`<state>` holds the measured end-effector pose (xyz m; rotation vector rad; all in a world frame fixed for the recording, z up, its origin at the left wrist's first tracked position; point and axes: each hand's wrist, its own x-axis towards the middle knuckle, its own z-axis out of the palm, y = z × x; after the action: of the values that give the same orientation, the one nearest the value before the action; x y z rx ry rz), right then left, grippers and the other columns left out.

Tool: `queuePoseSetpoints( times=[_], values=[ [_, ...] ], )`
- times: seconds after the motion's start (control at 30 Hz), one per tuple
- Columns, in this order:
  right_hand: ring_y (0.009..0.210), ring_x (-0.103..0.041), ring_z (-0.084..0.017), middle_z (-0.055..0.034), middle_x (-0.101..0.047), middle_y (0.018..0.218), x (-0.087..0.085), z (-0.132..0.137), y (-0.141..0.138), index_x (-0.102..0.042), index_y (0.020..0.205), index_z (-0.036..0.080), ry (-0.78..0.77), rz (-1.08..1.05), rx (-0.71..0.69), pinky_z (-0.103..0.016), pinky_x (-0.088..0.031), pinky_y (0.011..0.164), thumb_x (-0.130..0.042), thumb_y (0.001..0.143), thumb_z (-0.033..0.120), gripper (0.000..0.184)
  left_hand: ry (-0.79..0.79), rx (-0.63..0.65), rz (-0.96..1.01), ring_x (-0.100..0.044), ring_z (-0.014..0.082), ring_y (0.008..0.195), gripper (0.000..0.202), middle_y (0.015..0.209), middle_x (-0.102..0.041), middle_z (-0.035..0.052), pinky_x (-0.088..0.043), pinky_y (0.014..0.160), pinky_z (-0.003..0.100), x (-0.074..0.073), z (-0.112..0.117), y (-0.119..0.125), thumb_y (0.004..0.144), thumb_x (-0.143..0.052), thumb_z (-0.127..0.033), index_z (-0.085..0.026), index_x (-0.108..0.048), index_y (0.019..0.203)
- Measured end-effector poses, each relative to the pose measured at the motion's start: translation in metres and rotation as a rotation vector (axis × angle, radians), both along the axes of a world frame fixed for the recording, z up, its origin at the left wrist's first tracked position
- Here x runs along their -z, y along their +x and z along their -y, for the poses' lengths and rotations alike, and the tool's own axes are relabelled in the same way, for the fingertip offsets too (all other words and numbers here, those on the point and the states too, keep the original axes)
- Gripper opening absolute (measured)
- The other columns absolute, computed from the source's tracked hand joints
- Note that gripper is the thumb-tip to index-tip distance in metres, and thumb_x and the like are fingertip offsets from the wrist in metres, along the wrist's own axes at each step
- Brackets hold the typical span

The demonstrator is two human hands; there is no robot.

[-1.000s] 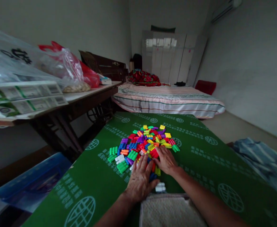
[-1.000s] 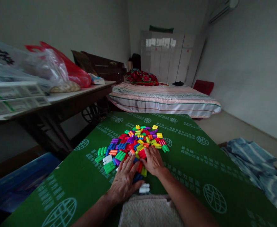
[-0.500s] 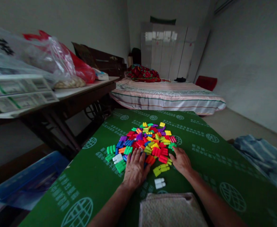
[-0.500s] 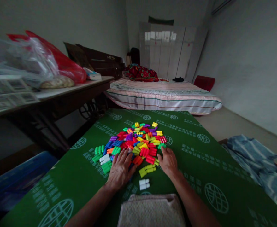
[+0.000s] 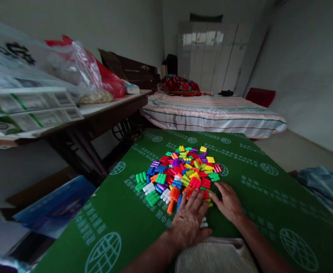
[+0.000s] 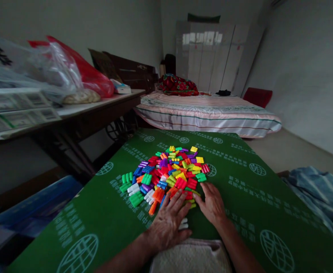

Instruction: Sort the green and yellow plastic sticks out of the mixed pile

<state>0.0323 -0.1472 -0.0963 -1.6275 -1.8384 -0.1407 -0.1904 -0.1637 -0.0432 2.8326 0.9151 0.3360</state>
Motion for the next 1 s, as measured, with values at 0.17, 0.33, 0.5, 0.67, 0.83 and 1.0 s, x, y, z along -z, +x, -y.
queuePoseSetpoints(
  times=[0.17, 0.33, 0.5, 0.67, 0.83, 1.0],
  values=[
    [0.111, -0.057, -0.028, -0.0154, -0.064, 0.115, 0.002, 0.002, -0.004, -0.063, 0.114, 0.015, -0.010, 0.081, 0.038, -0.044, -0.046, 0.096, -0.046, 0.091, 0.046, 0.043, 0.040, -0.043, -0.004, -0.019, 0.0315, 0.144, 0.068, 0.155, -0.027, 0.0101, -0.021, 0.113, 0.066, 0.007, -0.020, 0.003, 0.087, -0.036, -0.064, -0.023, -0.037, 0.141],
    [0.111, -0.057, -0.029, -0.0156, -0.065, 0.114, 0.004, 0.003, -0.006, -0.066, 0.109, 0.017, 0.008, 0.134, 0.083, -0.045, -0.046, 0.095, -0.044, 0.092, 0.046, 0.040, 0.115, -0.095, -0.009, -0.028, 0.0313, 0.141, 0.055, 0.151, -0.037, 0.0083, -0.028, 0.112, 0.063, 0.008, -0.035, -0.001, 0.089, -0.042, -0.054, -0.025, -0.044, 0.136],
    [0.110, -0.058, -0.029, -0.0148, -0.066, 0.114, 0.003, 0.002, -0.007, -0.066, 0.109, 0.018, 0.012, 0.144, 0.083, -0.045, -0.047, 0.095, -0.042, 0.093, 0.045, 0.040, 0.161, -0.137, 0.012, -0.033, 0.0312, 0.138, 0.047, 0.148, -0.041, 0.0102, -0.030, 0.112, 0.059, 0.009, -0.051, 0.000, 0.089, -0.047, -0.047, -0.022, -0.052, 0.128],
    [0.110, -0.057, -0.029, -0.0156, -0.065, 0.115, -0.001, 0.003, -0.007, -0.066, 0.110, 0.016, -0.009, 0.170, 0.081, -0.044, -0.047, 0.096, -0.042, 0.093, 0.045, 0.041, 0.153, -0.187, 0.012, -0.036, 0.0318, 0.136, 0.045, 0.147, -0.042, 0.0124, -0.029, 0.112, 0.060, 0.007, -0.065, 0.004, 0.089, -0.047, -0.046, -0.020, -0.055, 0.125],
    [0.111, -0.057, -0.029, -0.0160, -0.065, 0.115, -0.004, 0.003, -0.007, -0.067, 0.108, 0.013, -0.023, 0.170, 0.085, -0.044, -0.046, 0.097, -0.043, 0.093, 0.046, 0.043, 0.134, -0.230, -0.011, -0.035, 0.0339, 0.137, 0.045, 0.147, -0.041, 0.0143, -0.031, 0.111, 0.061, 0.003, -0.067, 0.010, 0.090, -0.048, -0.041, -0.017, -0.053, 0.127],
    [0.111, -0.057, -0.029, -0.0159, -0.065, 0.115, -0.004, 0.003, -0.006, -0.068, 0.104, 0.014, -0.031, 0.153, 0.087, -0.043, -0.046, 0.097, -0.044, 0.093, 0.045, 0.041, 0.129, -0.252, -0.021, -0.037, 0.0336, 0.135, 0.039, 0.143, -0.045, 0.0154, -0.034, 0.110, 0.058, -0.001, -0.054, 0.010, 0.090, -0.047, -0.035, -0.015, -0.056, 0.122]
  ],
)
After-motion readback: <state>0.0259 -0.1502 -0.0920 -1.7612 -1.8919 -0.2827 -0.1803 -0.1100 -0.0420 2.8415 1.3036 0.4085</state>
